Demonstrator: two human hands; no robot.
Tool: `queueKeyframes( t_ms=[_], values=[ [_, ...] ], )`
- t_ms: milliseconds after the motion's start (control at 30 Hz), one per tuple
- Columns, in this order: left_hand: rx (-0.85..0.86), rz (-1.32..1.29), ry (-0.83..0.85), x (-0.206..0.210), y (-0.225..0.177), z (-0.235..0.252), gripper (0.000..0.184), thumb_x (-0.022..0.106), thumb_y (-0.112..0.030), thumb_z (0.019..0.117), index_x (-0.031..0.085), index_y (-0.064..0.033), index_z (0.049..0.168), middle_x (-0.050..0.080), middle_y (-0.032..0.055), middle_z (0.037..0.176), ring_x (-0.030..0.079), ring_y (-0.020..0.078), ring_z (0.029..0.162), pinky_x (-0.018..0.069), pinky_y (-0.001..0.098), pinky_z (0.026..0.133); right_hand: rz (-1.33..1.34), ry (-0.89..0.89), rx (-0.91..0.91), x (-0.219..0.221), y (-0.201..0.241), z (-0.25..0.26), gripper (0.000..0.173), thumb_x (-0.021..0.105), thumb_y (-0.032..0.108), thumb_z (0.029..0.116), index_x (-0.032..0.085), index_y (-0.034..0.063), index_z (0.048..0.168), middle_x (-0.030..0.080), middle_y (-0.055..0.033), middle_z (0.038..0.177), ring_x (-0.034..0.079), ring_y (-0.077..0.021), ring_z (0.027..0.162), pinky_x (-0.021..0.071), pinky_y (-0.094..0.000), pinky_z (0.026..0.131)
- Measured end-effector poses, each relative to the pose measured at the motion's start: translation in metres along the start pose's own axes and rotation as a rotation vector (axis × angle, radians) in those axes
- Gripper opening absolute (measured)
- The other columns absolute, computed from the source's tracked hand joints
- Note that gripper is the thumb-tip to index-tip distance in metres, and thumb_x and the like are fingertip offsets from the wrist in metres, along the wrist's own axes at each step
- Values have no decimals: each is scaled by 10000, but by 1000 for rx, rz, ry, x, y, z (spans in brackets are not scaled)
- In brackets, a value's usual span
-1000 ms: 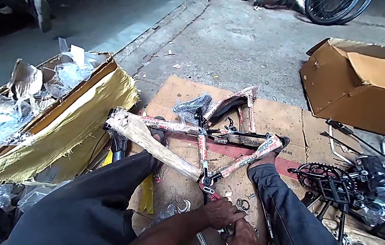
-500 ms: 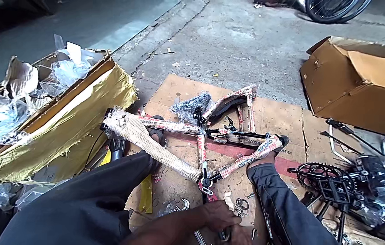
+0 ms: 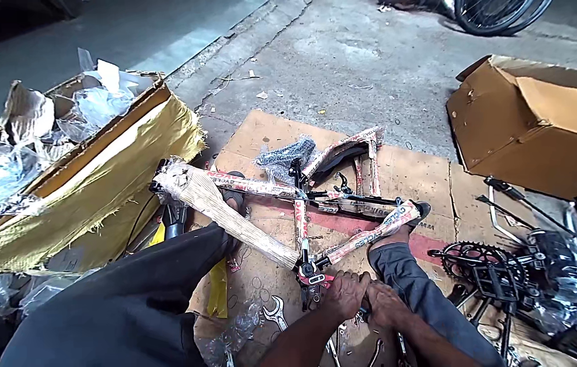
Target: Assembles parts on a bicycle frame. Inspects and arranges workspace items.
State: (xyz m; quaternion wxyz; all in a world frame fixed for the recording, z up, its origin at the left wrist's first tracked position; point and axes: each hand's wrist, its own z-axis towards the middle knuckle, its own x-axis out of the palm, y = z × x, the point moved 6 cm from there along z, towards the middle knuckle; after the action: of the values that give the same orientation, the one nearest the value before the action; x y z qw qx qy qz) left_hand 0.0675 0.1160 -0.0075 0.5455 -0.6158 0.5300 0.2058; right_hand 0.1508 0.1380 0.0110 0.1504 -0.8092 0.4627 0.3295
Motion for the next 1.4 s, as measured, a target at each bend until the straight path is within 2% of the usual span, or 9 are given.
queueKeyframes(
  t_ms=[167, 267, 433, 600, 933, 1100, 1200, 1300, 1400],
  values=[
    [737, 208, 176, 16, 23, -94, 566, 663, -22, 912, 538, -143, 1450, 707, 177, 1055, 685, 373, 1002, 520, 545, 951, 547, -54, 163, 76, 104, -75, 957, 754, 681, 767, 572, -44, 1365, 656, -274, 1265, 636, -423, 1186, 497, -599, 999],
    [910, 275, 207, 10, 37, -111, 602, 664, -10, 904, 522, -163, 1468, 701, 171, 1066, 679, 364, 1000, 506, 530, 968, 682, -19, 138, 84, 129, -72, 1009, 727, 755, 723, 578, 12, 1389, 657, -214, 1299, 620, -367, 1220, 468, -580, 1027],
    [532, 155, 83, 16, 12, -62, 880, 832, -72, 734, 443, -137, 1521, 666, 207, 1188, 649, 394, 1097, 504, 561, 966, 501, -49, 44, 63, 53, -43, 1152, 835, 717, 660, 458, 19, 1495, 554, -236, 1444, 540, -376, 1334, 430, -568, 1110],
    [22, -12, -11, -1, 0, -2, 827, 718, -11, 811, 390, -140, 1559, 633, 233, 1291, 619, 408, 1183, 467, 566, 1030, 101, -9, -58, 2, -5, 0, 839, 853, 466, 728, 564, -3, 1362, 576, -231, 1390, 533, -382, 1327, 418, -546, 1111],
    [850, 300, 263, 12, 36, -107, 564, 697, -42, 889, 541, -135, 1424, 699, 161, 1089, 673, 363, 1014, 503, 542, 969, 711, -32, 184, 81, 129, -70, 892, 796, 668, 717, 633, 4, 1290, 712, -210, 1145, 681, -369, 1091, 522, -576, 939],
    [573, 162, 133, 15, 15, -69, 910, 867, -89, 688, 463, -152, 1501, 657, 190, 1237, 636, 389, 1129, 493, 563, 983, 539, -35, 89, 71, 61, -45, 1160, 849, 707, 640, 460, 7, 1479, 579, -237, 1405, 567, -385, 1296, 460, -576, 1073],
    [199, 1, 13, 6, 2, -25, 1003, 864, -74, 660, 415, -168, 1551, 639, 210, 1291, 618, 401, 1186, 466, 588, 1034, 263, -23, 2, 29, 11, -15, 1048, 869, 522, 714, 428, -3, 1506, 445, -258, 1532, 435, -408, 1421, 381, -560, 1153],
    [1, -14, -7, -1, 2, -1, 816, 724, -17, 803, 406, -137, 1545, 642, 217, 1281, 619, 395, 1194, 469, 567, 1029, 100, -16, -12, 2, -2, 2, 860, 856, 395, 709, 529, -7, 1396, 551, -229, 1422, 510, -379, 1351, 417, -547, 1111],
    [167, 58, 61, 7, 5, -22, 652, 648, -42, 893, 445, -115, 1509, 675, 223, 1190, 659, 396, 1111, 497, 559, 1000, 215, -17, 61, 25, 22, -19, 784, 826, 412, 738, 573, -13, 1346, 618, -235, 1328, 582, -383, 1265, 455, -564, 1057]
  ],
)
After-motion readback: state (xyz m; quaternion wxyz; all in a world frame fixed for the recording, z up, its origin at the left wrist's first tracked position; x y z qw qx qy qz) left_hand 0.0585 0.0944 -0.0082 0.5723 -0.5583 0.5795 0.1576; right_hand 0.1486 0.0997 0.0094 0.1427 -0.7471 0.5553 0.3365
